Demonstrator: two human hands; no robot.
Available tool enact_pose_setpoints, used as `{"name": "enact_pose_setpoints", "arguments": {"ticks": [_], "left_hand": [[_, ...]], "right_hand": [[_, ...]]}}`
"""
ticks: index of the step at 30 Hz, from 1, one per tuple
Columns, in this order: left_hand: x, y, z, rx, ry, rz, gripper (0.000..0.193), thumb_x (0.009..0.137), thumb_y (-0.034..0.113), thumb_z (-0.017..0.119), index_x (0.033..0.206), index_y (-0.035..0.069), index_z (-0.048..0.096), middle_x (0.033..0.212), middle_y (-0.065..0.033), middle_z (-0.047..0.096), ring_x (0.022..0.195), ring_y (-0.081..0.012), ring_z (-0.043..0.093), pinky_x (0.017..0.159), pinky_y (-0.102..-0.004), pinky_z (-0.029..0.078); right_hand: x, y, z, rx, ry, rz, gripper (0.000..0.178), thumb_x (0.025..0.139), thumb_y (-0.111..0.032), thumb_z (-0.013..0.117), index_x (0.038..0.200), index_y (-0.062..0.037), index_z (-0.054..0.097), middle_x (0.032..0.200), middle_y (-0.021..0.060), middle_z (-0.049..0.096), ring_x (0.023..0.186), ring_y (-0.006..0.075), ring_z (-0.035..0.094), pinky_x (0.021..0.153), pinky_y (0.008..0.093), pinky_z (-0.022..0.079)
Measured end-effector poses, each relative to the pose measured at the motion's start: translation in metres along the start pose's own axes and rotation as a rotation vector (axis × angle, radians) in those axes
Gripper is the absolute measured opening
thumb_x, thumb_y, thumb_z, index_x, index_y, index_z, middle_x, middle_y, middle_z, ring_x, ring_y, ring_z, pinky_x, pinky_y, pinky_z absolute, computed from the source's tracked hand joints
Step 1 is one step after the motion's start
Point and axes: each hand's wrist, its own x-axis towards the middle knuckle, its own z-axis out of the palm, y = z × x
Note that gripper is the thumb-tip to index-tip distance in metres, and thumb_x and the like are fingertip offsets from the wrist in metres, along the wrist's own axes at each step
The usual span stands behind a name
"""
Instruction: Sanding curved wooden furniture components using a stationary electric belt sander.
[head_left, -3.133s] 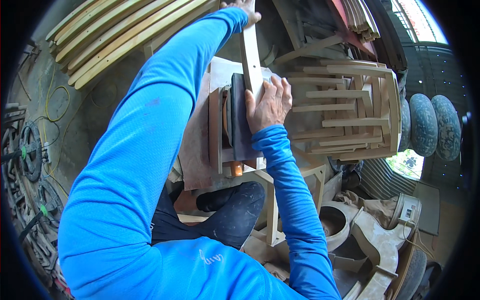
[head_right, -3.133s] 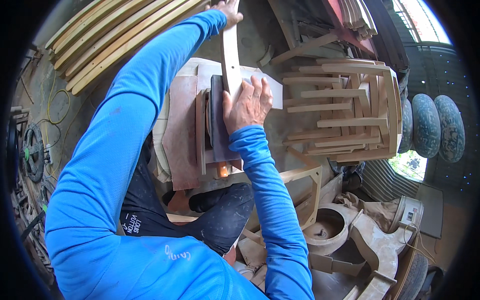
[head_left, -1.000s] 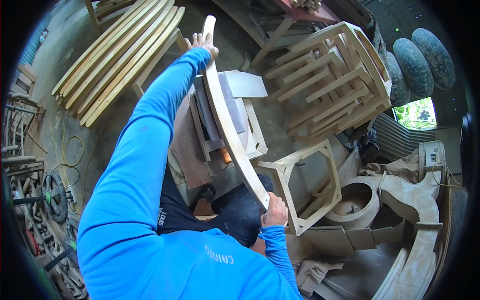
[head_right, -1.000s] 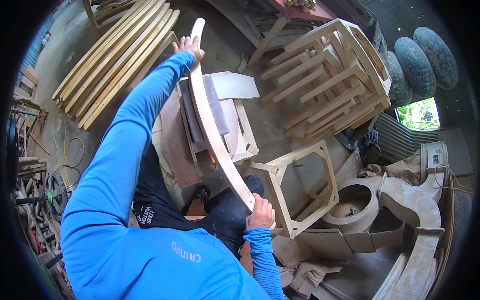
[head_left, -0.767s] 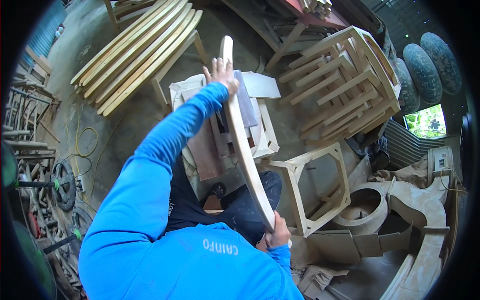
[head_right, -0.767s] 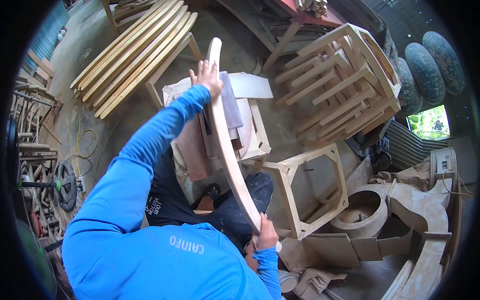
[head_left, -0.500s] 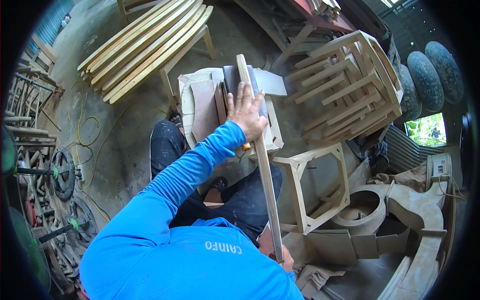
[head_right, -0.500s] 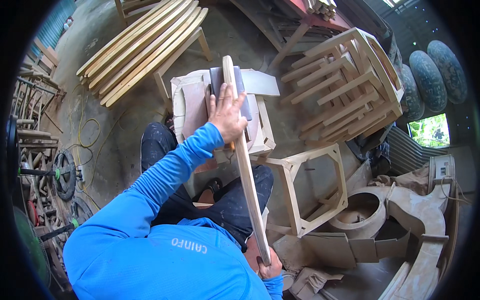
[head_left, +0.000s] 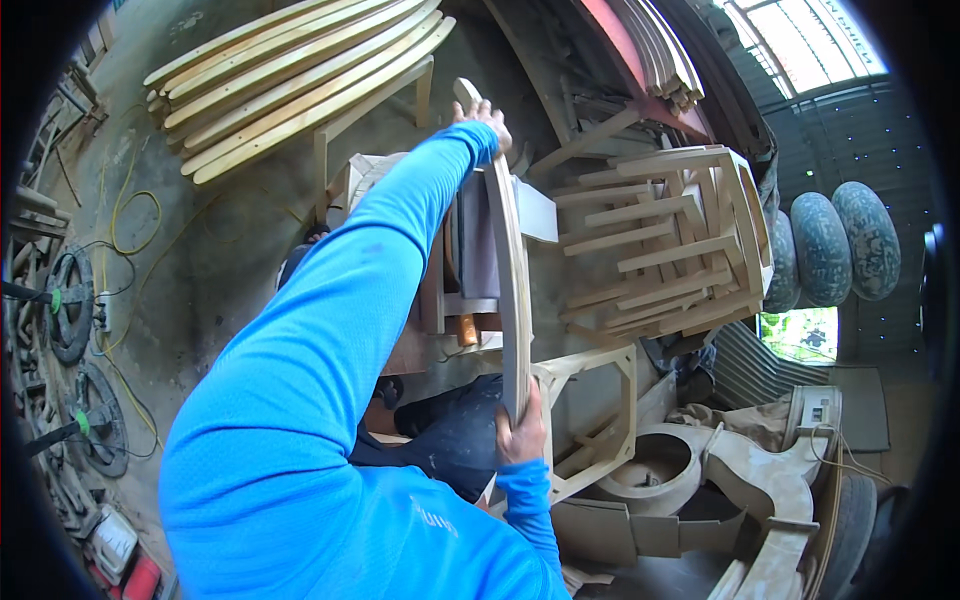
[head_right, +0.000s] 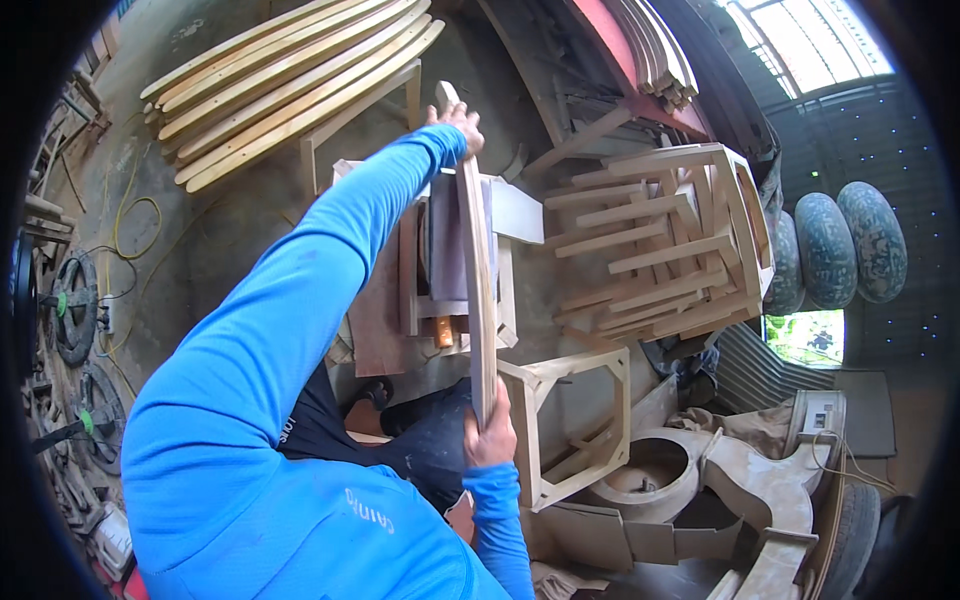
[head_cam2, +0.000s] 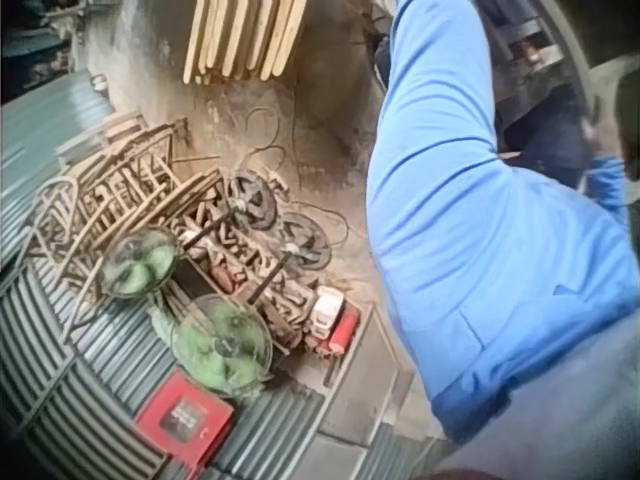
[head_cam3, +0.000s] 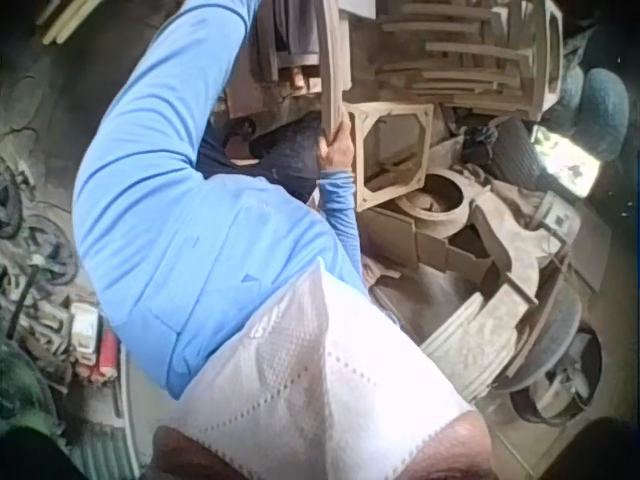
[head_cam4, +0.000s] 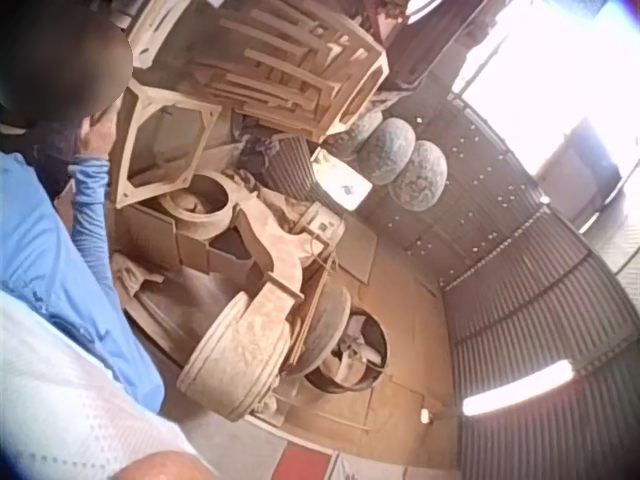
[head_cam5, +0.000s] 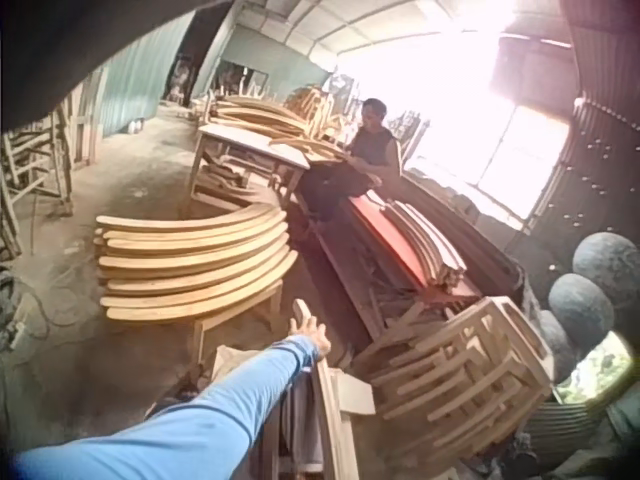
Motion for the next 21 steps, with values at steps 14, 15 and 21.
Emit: {"name": "enact_pose_setpoints", "arguments": {"ticks": [14,15,21], "left_hand": [[-0.223,0.053,0.045,-0.094,0.247,0.319,0.077,0.084,0.040,0.056,0.150,0.004,0.048,0.164,-0.0295,0.022,0.156,-0.0439,0.011,0.124,-0.0621,0.004],[-0.249,0.063,0.048,-0.120,0.287,0.338,0.076,0.082,0.038,0.057,0.149,0.003,0.050,0.163,-0.0298,0.024,0.155,-0.0454,0.012,0.123,-0.0637,0.004],[-0.278,0.066,0.045,-0.238,0.302,0.324,0.074,0.080,0.033,0.058,0.147,0.002,0.052,0.161,-0.0301,0.027,0.154,-0.0455,0.013,0.123,-0.0634,0.005]], "right_hand": [[-0.215,0.077,-0.032,0.006,-0.042,0.420,0.055,0.088,-0.027,0.080,0.131,-0.0068,0.052,0.104,0.0248,0.071,0.099,0.0386,0.073,0.084,0.0470,0.057],[-0.251,0.100,-0.031,-0.061,0.000,0.416,0.056,0.086,-0.031,0.082,0.128,-0.0060,0.054,0.100,0.0237,0.072,0.096,0.0349,0.074,0.082,0.0456,0.057],[-0.298,0.117,-0.051,-0.033,-0.016,0.439,0.059,0.084,-0.030,0.083,0.128,-0.0063,0.053,0.102,0.0253,0.072,0.094,0.0410,0.074,0.080,0.0471,0.057]]}}
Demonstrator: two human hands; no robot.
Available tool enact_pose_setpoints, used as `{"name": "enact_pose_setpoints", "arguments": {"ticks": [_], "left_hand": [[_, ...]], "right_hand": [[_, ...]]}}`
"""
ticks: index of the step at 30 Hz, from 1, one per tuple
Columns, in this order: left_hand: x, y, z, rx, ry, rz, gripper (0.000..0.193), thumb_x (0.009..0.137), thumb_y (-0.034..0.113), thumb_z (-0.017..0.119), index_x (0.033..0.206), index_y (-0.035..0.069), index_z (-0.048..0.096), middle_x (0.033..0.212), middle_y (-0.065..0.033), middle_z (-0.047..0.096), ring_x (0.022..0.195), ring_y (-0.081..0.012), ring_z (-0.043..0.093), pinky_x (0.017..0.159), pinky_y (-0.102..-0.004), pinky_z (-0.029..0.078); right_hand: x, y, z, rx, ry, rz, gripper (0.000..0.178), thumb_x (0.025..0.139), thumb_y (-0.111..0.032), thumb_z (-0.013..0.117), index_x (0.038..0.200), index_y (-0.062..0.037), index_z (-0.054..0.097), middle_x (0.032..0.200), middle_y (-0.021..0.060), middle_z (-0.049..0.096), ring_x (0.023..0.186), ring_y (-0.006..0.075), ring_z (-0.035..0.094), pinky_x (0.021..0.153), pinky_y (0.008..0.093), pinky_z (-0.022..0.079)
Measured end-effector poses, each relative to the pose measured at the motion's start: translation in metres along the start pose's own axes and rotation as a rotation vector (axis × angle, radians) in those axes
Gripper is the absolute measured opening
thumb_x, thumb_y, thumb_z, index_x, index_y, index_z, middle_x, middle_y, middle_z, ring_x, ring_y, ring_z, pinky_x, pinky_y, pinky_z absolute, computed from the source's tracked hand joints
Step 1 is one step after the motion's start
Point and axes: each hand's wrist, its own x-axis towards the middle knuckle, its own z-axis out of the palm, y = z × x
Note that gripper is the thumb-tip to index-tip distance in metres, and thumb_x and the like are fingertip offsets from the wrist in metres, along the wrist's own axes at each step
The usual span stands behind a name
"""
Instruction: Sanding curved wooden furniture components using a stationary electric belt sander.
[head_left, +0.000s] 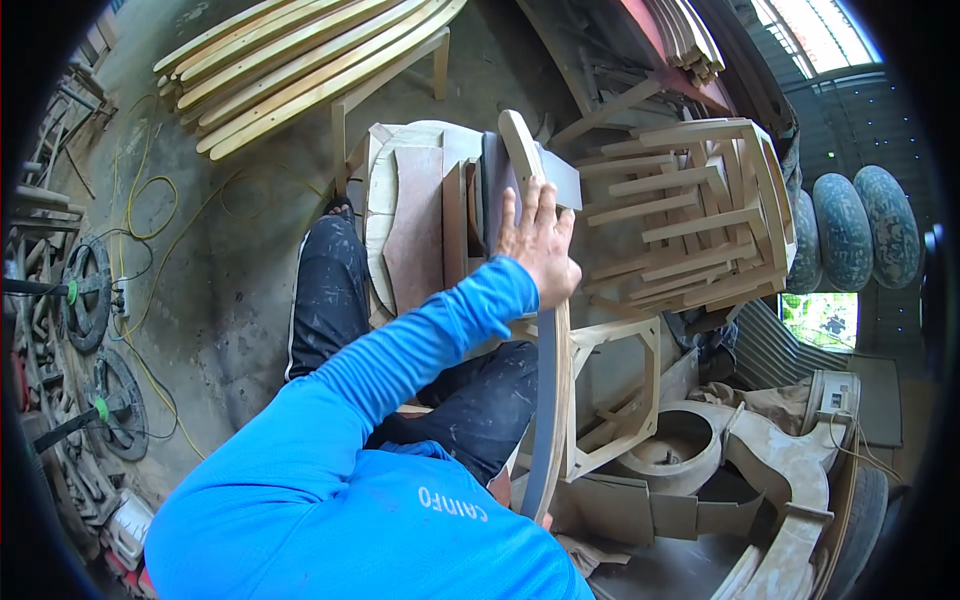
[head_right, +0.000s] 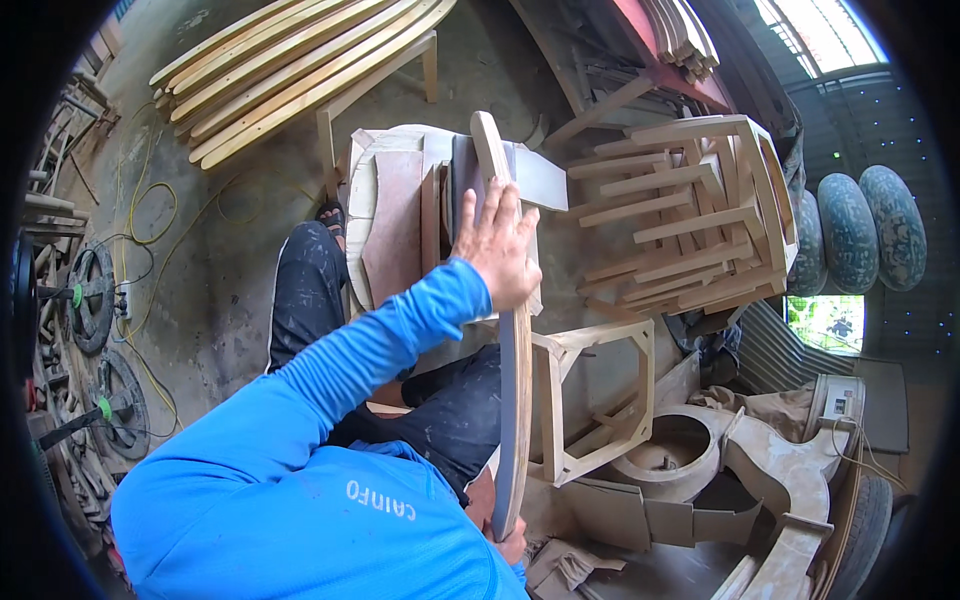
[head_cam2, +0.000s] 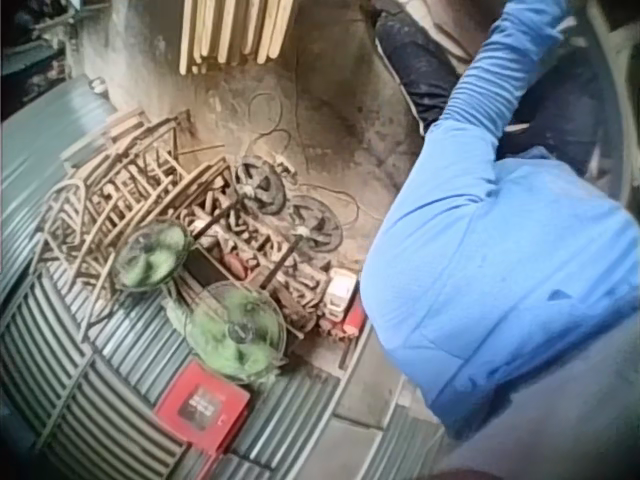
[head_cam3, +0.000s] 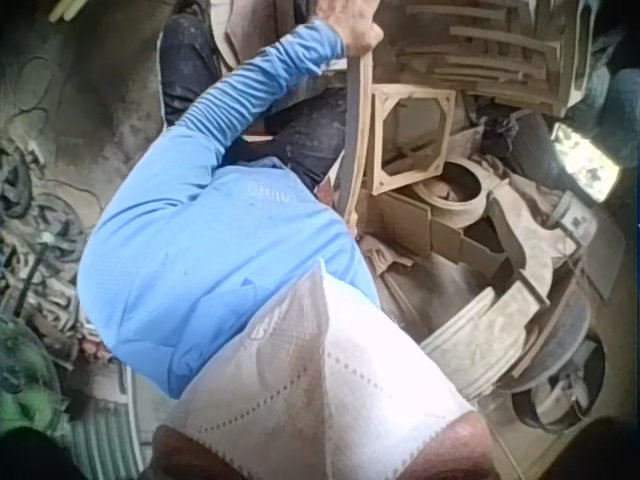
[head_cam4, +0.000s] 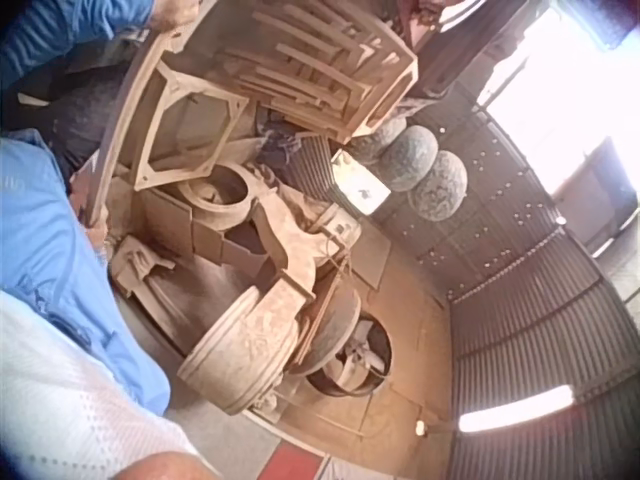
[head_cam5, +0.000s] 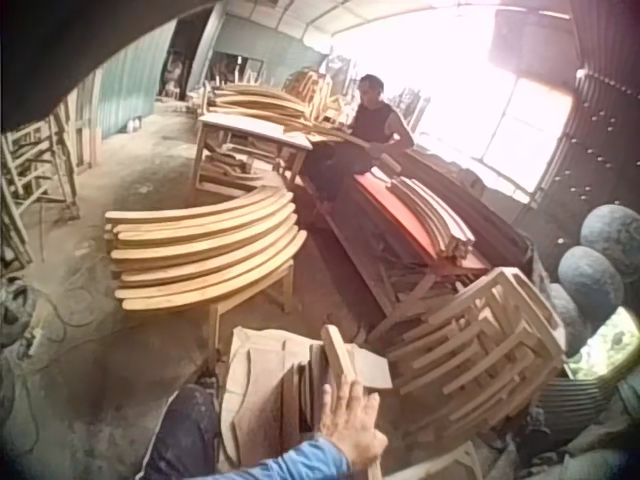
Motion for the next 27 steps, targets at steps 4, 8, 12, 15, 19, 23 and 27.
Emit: {"name": "enact_pose_setpoints", "arguments": {"ticks": [4,8,12,15,19,23,27], "left_hand": [[0.062,-0.037,0.002,0.038,-0.052,-0.056,0.071,0.083,0.037,0.057,0.146,0.003,0.052,0.162,-0.0273,0.028,0.155,-0.0409,0.014,0.124,-0.0616,0.005],[0.095,-0.062,-0.005,0.056,-0.157,-0.138,0.072,0.088,0.040,0.052,0.151,0.007,0.046,0.165,-0.0241,0.022,0.157,-0.0384,0.011,0.125,-0.0609,0.003],[0.044,-0.028,0.011,0.105,-0.075,-0.048,0.074,0.085,0.037,0.056,0.150,0.003,0.047,0.163,-0.0282,0.025,0.156,-0.0426,0.012,0.124,-0.0626,0.002],[-0.011,0.020,0.008,0.061,-0.047,0.001,0.074,0.081,0.035,0.060,0.147,0.002,0.051,0.162,-0.0300,0.026,0.155,-0.0447,0.012,0.124,-0.0626,0.003],[-0.020,0.022,0.005,0.000,-0.005,0.027,0.074,0.079,0.034,0.062,0.146,0.002,0.053,0.161,-0.0302,0.027,0.155,-0.0448,0.012,0.124,-0.0625,0.003],[0.031,-0.008,0.004,0.081,-0.062,-0.056,0.072,0.083,0.036,0.057,0.147,0.002,0.051,0.164,-0.0273,0.024,0.156,-0.0410,0.011,0.124,-0.0611,0.003],[0.056,-0.040,0.004,0.103,-0.044,-0.060,0.073,0.085,0.039,0.058,0.147,0.001,0.050,0.163,-0.0269,0.024,0.156,-0.0408,0.011,0.124,-0.0615,0.004]], "right_hand": [[0.066,-0.084,-0.004,0.024,-0.009,-0.059,0.058,0.084,-0.026,0.083,0.129,-0.0073,0.052,0.103,0.0262,0.071,0.095,0.0455,0.072,0.080,0.0492,0.057],[0.091,-0.106,-0.005,0.009,-0.019,-0.203,0.055,0.086,-0.020,0.080,0.131,-0.0077,0.051,0.104,0.0265,0.071,0.097,0.0472,0.071,0.079,0.0505,0.057],[0.060,-0.049,-0.007,0.035,-0.067,-0.154,0.057,0.086,-0.023,0.081,0.132,-0.0087,0.051,0.107,0.0255,0.071,0.097,0.0434,0.072,0.080,0.0482,0.057],[0.007,0.012,0.005,0.037,-0.003,-0.013,0.056,0.085,-0.026,0.083,0.129,-0.0080,0.052,0.103,0.0241,0.072,0.094,0.0408,0.073,0.080,0.0478,0.056],[-0.005,0.037,0.008,-0.007,0.004,0.052,0.054,0.085,-0.026,0.082,0.125,-0.0070,0.052,0.099,0.0240,0.072,0.091,0.0415,0.073,0.078,0.0484,0.056],[0.041,-0.046,-0.010,0.060,-0.096,-0.053,0.051,0.087,-0.022,0.080,0.126,-0.0072,0.052,0.099,0.0271,0.071,0.095,0.0459,0.071,0.079,0.0485,0.056],[0.068,-0.064,-0.015,0.097,-0.084,-0.153,0.057,0.086,-0.020,0.081,0.132,-0.0078,0.050,0.108,0.0286,0.069,0.101,0.0484,0.069,0.080,0.0481,0.056]]}}
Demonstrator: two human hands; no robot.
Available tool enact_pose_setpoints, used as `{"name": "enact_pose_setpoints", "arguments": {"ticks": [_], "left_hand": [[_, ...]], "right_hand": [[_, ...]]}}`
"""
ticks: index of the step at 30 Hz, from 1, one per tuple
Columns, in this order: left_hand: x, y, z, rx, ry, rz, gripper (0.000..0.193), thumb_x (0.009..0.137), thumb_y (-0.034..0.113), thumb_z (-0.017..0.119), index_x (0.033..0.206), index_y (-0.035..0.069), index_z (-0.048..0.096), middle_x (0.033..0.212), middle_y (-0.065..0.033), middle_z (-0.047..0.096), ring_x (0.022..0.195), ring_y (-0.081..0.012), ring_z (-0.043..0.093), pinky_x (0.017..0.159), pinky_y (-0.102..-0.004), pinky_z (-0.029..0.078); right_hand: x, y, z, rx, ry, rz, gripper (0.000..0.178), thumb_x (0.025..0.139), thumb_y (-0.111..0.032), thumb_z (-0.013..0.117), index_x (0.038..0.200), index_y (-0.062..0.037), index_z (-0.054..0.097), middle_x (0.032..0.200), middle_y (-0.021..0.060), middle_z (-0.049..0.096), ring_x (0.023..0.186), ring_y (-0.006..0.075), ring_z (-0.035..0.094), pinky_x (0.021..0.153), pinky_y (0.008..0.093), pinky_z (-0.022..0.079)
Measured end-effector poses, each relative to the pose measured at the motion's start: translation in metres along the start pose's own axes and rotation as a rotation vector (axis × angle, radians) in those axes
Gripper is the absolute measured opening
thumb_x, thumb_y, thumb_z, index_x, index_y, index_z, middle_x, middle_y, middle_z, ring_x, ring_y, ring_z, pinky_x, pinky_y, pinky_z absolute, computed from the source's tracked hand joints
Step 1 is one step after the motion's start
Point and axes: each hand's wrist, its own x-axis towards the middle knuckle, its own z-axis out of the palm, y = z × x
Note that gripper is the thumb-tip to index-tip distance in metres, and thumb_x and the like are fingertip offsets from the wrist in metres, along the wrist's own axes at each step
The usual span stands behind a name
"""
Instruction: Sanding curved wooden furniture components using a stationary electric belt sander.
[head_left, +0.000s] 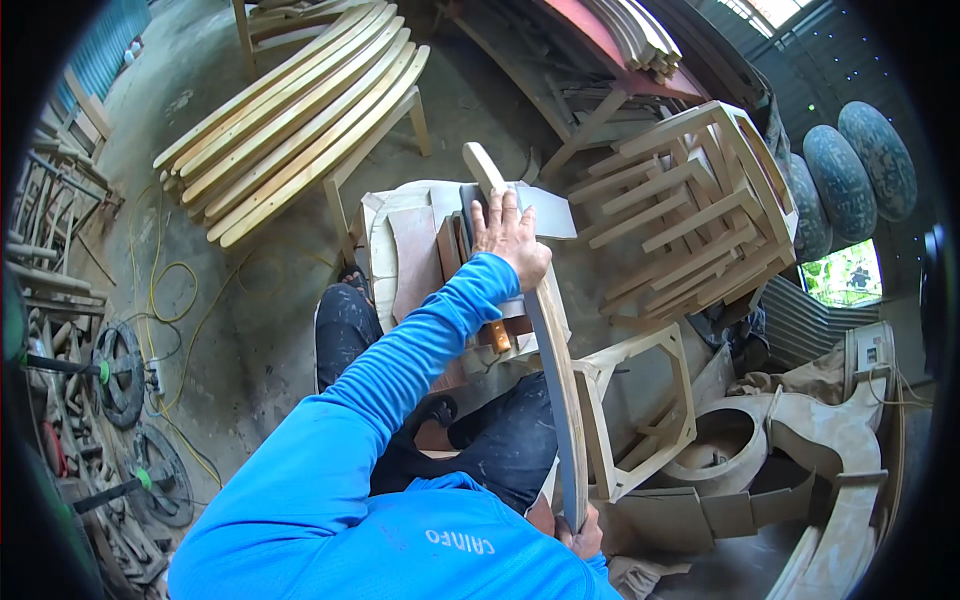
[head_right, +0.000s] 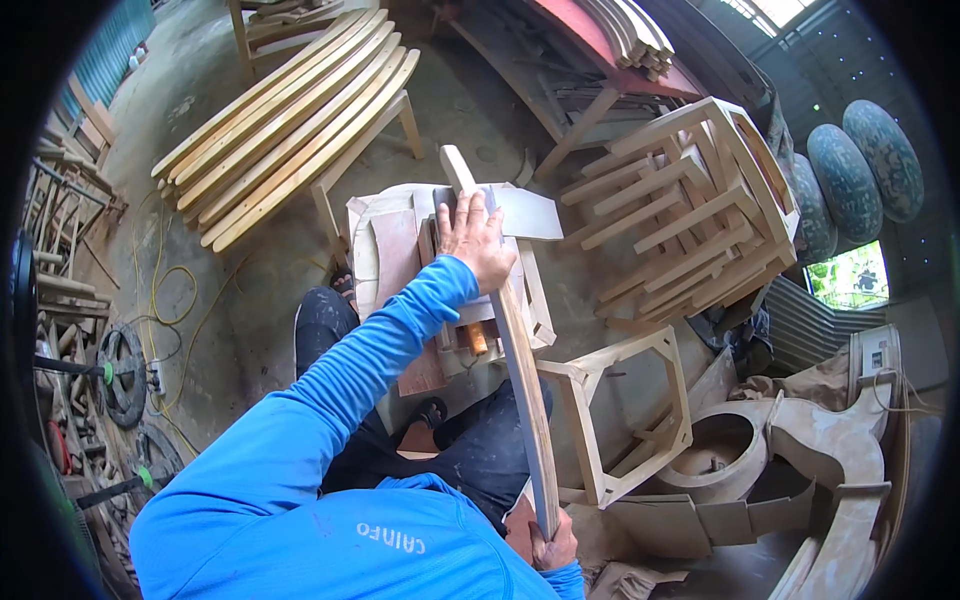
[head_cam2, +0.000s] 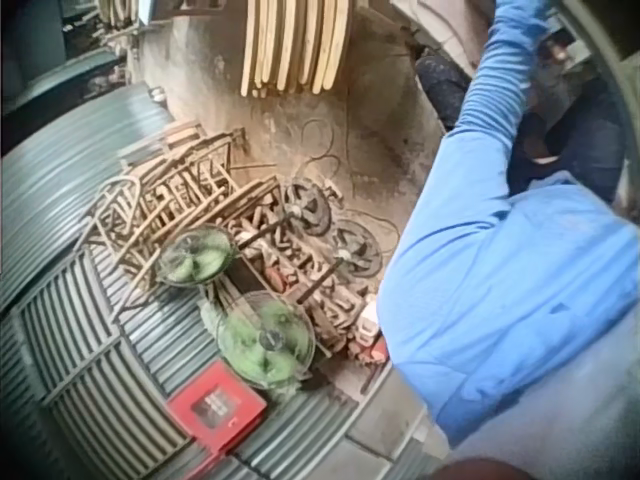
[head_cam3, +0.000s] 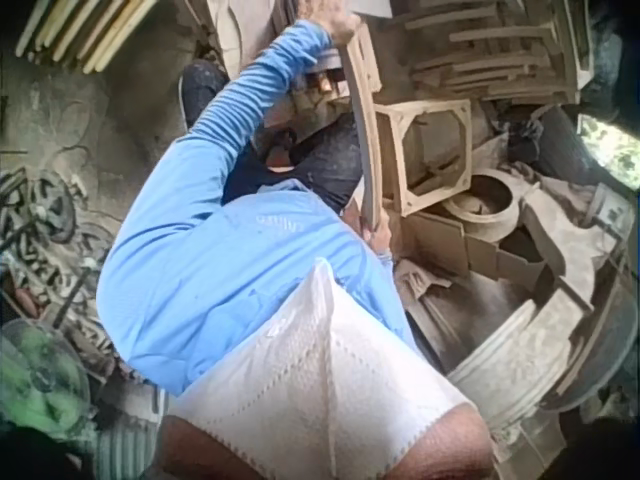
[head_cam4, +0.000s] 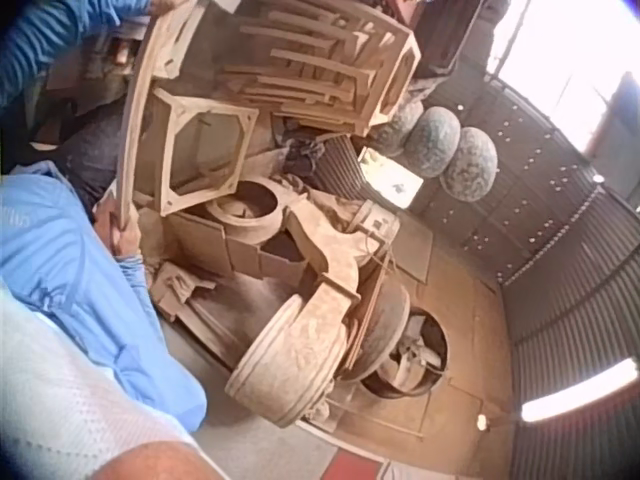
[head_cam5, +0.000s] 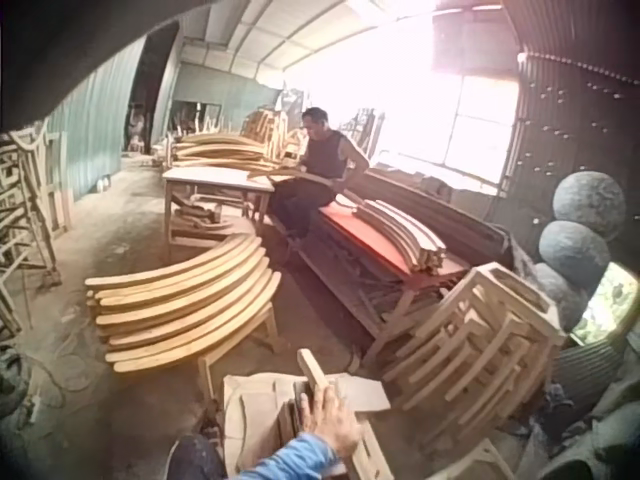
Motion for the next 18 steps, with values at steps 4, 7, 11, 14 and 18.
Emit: {"name": "enact_pose_setpoints", "arguments": {"ticks": [4,7,11,14,18], "left_hand": [[-0.049,0.039,0.001,0.036,-0.008,0.048,0.072,0.084,0.034,0.053,0.149,0.002,0.049,0.162,-0.0288,0.028,0.155,-0.0433,0.015,0.124,-0.0624,0.001],[-0.057,0.044,0.001,-0.017,-0.024,0.053,0.075,0.084,0.036,0.053,0.151,0.004,0.047,0.164,-0.0270,0.025,0.157,-0.0417,0.011,0.124,-0.0618,-0.001],[0.013,0.000,0.012,0.062,0.003,0.026,0.071,0.086,0.037,0.056,0.148,0.003,0.049,0.163,-0.0274,0.025,0.155,-0.0417,0.015,0.124,-0.0620,0.006],[0.087,-0.033,0.020,0.137,-0.089,-0.024,0.071,0.091,0.042,0.049,0.154,0.009,0.043,0.167,-0.0211,0.022,0.157,-0.0364,0.013,0.125,-0.0601,0.005],[0.145,-0.081,0.012,0.143,-0.181,-0.128,0.075,0.092,0.042,0.046,0.160,0.013,0.034,0.170,-0.0155,0.016,0.159,-0.0299,0.009,0.125,-0.0585,0.003]], "right_hand": [[-0.041,0.034,0.000,-0.048,-0.028,0.037,0.057,0.086,-0.018,0.079,0.134,-0.0073,0.050,0.109,0.0258,0.069,0.102,0.0438,0.071,0.083,0.0482,0.056],[-0.047,0.040,0.011,0.016,0.017,0.091,0.051,0.086,-0.021,0.079,0.128,-0.0063,0.054,0.105,0.0235,0.072,0.099,0.0381,0.073,0.085,0.0466,0.055],[0.023,0.002,0.025,0.020,-0.050,-0.031,0.053,0.091,-0.016,0.075,0.136,-0.0067,0.049,0.113,0.0273,0.068,0.105,0.0469,0.069,0.085,0.0489,0.055],[0.090,-0.032,0.048,0.037,0.019,-0.130,0.052,0.091,-0.018,0.073,0.137,-0.0081,0.049,0.113,0.0279,0.068,0.104,0.0479,0.068,0.085,0.0485,0.055],[0.136,-0.079,0.066,0.043,-0.038,-0.135,0.054,0.091,-0.019,0.073,0.138,-0.0108,0.048,0.115,0.0304,0.066,0.105,0.0528,0.064,0.084,0.0524,0.055]]}}
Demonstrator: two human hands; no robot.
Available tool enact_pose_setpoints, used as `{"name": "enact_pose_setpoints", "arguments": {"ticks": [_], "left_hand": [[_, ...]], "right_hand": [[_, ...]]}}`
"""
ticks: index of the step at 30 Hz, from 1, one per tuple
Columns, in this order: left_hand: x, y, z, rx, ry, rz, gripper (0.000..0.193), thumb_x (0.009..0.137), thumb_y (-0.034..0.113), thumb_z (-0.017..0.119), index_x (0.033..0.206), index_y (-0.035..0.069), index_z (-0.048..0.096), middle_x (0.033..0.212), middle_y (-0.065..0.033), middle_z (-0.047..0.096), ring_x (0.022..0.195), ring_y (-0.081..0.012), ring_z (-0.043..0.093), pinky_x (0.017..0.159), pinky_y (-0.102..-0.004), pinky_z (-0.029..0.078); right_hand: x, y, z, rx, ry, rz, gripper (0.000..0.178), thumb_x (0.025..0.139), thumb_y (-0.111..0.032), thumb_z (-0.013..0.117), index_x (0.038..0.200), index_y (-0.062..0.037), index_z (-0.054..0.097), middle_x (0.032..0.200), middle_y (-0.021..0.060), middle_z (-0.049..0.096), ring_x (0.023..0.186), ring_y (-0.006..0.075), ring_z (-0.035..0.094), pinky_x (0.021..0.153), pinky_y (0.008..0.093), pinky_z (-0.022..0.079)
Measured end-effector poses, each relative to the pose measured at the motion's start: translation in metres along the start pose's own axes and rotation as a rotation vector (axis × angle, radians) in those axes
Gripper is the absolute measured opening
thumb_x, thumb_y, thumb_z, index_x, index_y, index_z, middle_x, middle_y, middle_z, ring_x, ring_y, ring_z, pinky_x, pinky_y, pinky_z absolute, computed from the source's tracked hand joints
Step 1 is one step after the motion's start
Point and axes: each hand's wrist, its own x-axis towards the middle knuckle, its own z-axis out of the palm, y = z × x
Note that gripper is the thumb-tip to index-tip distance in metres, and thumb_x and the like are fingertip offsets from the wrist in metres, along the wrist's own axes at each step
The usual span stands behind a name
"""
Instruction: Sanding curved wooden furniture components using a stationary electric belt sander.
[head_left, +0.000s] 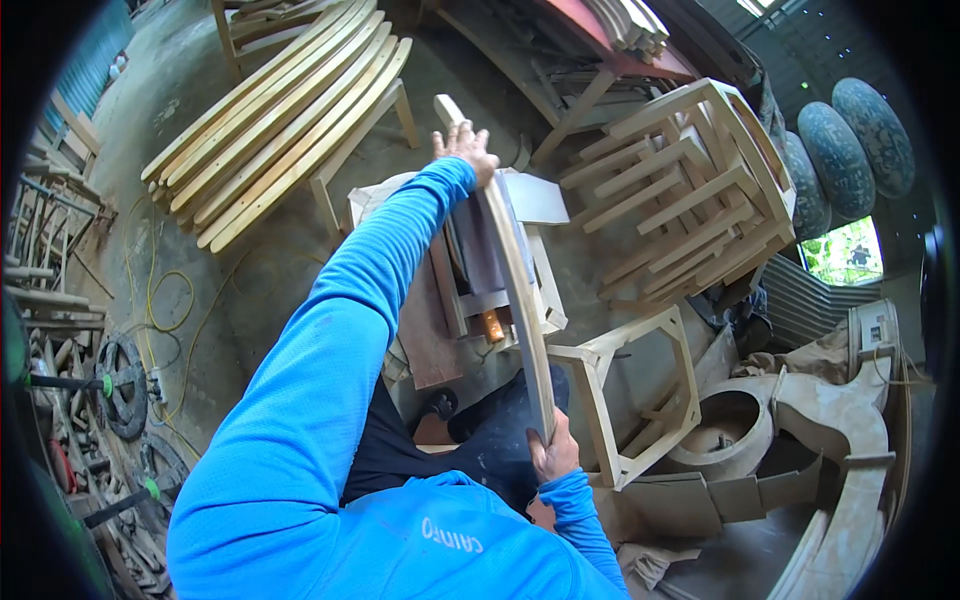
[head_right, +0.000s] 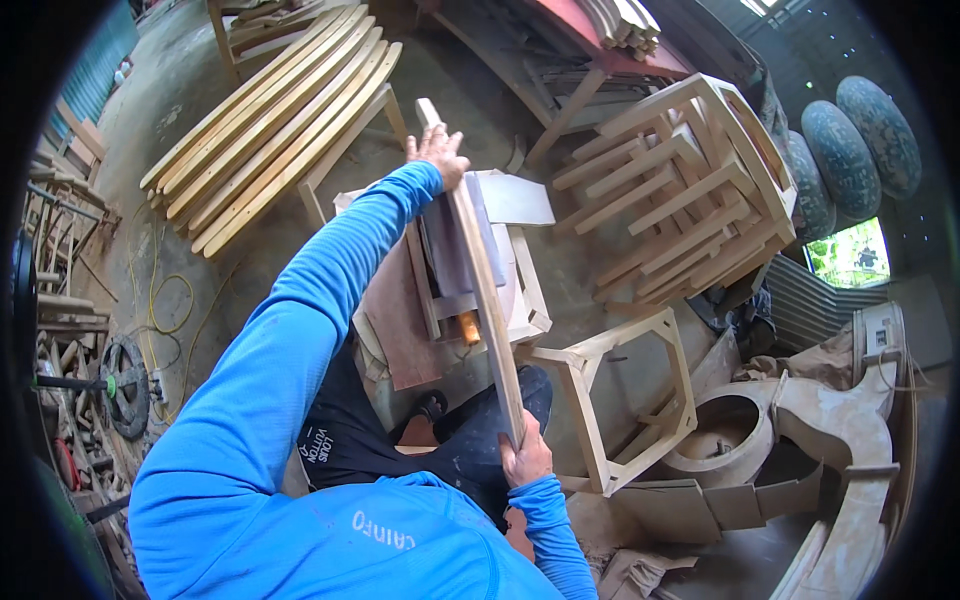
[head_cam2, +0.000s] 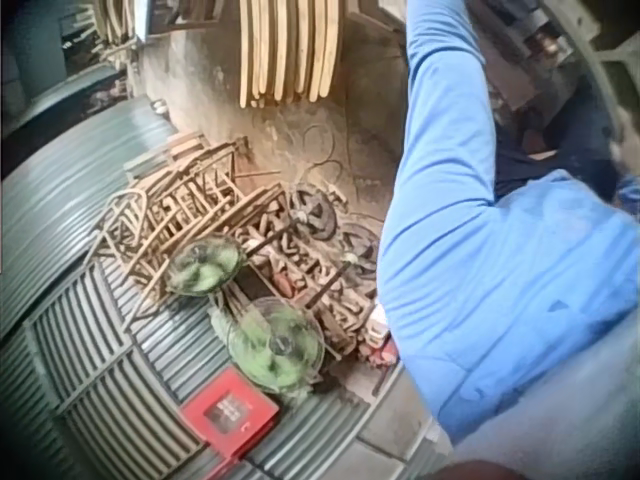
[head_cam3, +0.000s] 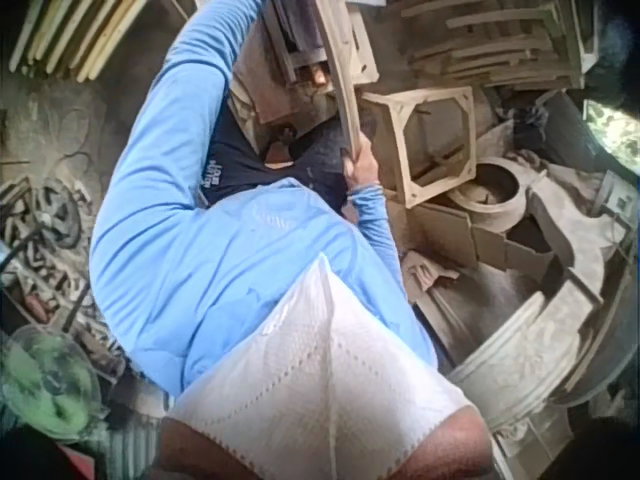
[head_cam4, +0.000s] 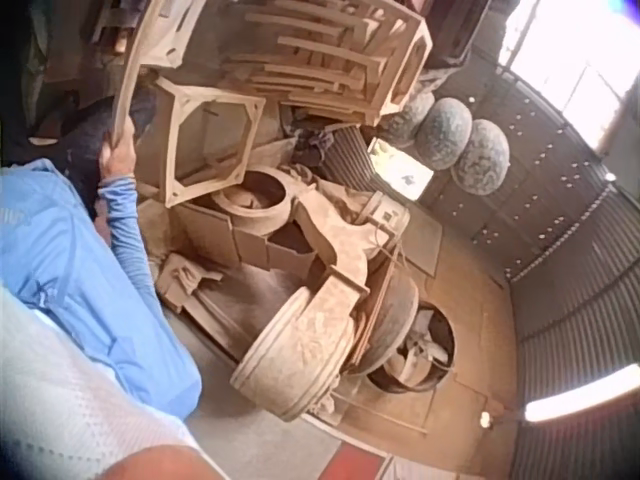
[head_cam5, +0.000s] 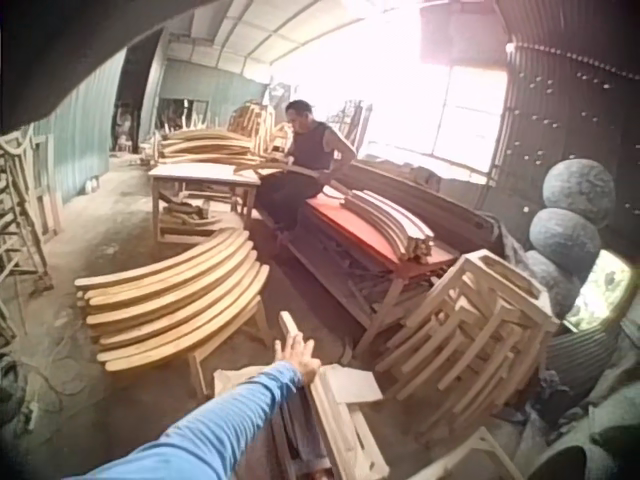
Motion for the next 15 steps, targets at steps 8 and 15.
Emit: {"name": "enact_pose_setpoints", "arguments": {"ticks": [8,15], "left_hand": [[-0.178,0.092,0.033,-0.038,0.089,0.110,0.095,0.082,0.041,0.059,0.160,0.000,0.025,0.168,-0.0264,0.013,0.159,-0.0370,0.004,0.124,-0.0616,-0.002],[-0.130,0.060,0.038,-0.105,0.250,0.070,0.089,0.082,0.035,0.056,0.158,-0.001,0.028,0.167,-0.0268,0.015,0.158,-0.0373,0.008,0.123,-0.0631,-0.001]], "right_hand": [[-0.155,0.124,0.000,0.018,0.044,0.242,0.048,0.090,-0.018,0.074,0.132,-0.0091,0.051,0.110,0.0261,0.068,0.099,0.0512,0.066,0.080,0.0524,0.055],[-0.087,0.058,0.008,-0.016,0.017,0.156,0.050,0.090,-0.012,0.072,0.135,-0.0059,0.051,0.111,0.0264,0.068,0.098,0.0490,0.067,0.082,0.0508,0.055]]}}
